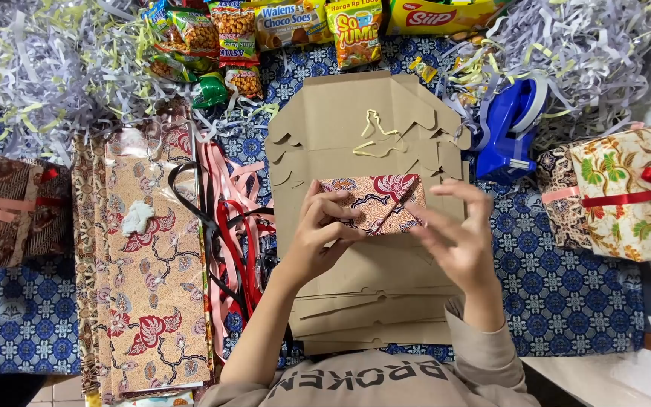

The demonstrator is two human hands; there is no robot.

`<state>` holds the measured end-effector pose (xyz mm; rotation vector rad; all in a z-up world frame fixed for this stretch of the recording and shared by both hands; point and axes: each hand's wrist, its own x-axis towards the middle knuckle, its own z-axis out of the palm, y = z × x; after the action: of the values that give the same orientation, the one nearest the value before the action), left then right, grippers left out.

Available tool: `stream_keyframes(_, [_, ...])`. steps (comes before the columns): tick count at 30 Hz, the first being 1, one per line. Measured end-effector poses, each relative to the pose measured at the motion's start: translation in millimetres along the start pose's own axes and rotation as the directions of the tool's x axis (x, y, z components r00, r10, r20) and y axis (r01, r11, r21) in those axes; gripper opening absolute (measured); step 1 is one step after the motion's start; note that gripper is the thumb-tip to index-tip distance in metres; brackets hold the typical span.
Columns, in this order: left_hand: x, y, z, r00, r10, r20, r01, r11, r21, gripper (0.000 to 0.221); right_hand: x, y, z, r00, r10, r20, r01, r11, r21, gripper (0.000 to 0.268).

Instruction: Tying a black decorative ribbon into a bow around a small wrapped gift box on a workspace.

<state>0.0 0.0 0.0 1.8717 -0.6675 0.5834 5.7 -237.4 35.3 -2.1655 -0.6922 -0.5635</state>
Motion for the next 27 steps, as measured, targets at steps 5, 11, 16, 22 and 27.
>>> stream_keyframes(5, [-2,-1,5,0.999,0.035,-0.023,-0.035,0.999,0.018,0.007,8,24,-41,0.946,0.272,-0.179,-0.287,0.956,-0.066,0.02])
stream_keyframes(11, [1,13,-3,0.997,-0.013,0.074,0.01,0.999,0.041,0.008,-13,116,-51,0.856,0.419,-0.303,-0.51,0.778,-0.367,0.017])
stream_keyframes(16, [-6,-1,5,0.999,0.025,-0.033,-0.023,0.998,0.051,0.006,-33,179,-30,0.765,0.482,-0.426,-0.634,0.45,-0.629,0.008])
stream_keyframes(22, [-8,-3,5,0.999,0.02,-0.034,-0.018,0.998,0.057,0.006,-30,189,-20,0.665,0.59,-0.458,-0.731,0.387,-0.563,0.025])
stream_keyframes(27, [-6,-3,5,1.0,0.006,-0.025,-0.005,0.999,0.042,0.004,-14,178,-24,0.6,0.606,-0.522,-0.8,0.434,-0.415,0.022])
